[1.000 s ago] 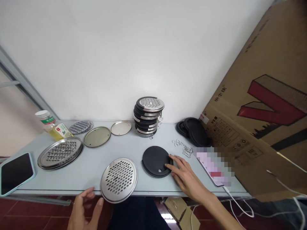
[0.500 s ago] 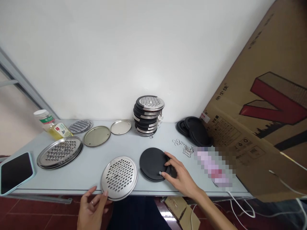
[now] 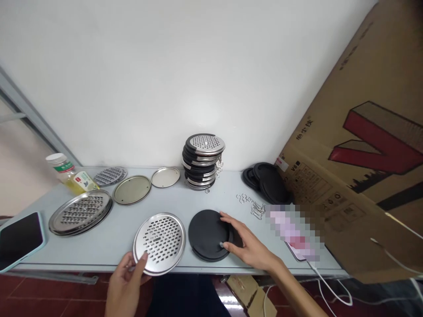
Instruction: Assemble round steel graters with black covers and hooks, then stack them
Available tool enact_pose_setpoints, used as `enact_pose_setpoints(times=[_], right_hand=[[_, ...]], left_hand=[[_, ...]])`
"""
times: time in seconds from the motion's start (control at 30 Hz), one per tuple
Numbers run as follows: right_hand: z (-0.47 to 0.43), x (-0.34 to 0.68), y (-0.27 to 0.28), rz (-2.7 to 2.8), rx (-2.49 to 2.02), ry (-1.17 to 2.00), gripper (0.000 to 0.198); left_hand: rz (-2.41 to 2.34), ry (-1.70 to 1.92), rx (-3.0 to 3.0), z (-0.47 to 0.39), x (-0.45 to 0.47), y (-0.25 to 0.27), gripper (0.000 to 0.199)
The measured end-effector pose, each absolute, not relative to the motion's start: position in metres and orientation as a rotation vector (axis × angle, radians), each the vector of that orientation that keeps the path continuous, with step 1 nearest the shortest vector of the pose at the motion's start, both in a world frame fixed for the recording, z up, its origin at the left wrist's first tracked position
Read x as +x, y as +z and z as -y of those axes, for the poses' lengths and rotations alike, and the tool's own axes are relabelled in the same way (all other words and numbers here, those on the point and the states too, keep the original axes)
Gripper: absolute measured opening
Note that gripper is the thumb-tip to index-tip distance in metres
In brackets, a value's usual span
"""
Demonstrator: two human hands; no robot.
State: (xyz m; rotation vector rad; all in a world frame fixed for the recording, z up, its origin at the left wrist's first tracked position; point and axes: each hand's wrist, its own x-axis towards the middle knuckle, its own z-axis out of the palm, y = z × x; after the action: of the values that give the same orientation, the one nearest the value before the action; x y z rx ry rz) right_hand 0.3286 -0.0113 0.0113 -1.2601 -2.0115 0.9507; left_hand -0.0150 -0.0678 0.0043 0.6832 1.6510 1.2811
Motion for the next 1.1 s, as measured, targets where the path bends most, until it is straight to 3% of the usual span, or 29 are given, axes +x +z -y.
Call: enact_pose_setpoints(times=[0.17,0.53,0.97,1.1], right_hand=[[0.006,0.323,0.016,2.123,-1.212,0.989,0.069],[0.003,0.298,0.01,2.268,-1.237,0.885,0.131],[0.002,0.295,0.001,2.355,-1.255,0.799,0.141],[0.002,0.295,0.002,2.349,-1.259,0.794,0.141]], left_hand=[[-1.626,1.307,0.715,0.057,-0.028,0.012,0.059],[-1.446,0.963,0.997,0.009,-0.002,0.024,0.077],[-1.734,0.444,1.825,-0.011,0.004,0.047,0.041],[-1.741,0.475,1.889,-0.027,0.003,0.047,0.062]])
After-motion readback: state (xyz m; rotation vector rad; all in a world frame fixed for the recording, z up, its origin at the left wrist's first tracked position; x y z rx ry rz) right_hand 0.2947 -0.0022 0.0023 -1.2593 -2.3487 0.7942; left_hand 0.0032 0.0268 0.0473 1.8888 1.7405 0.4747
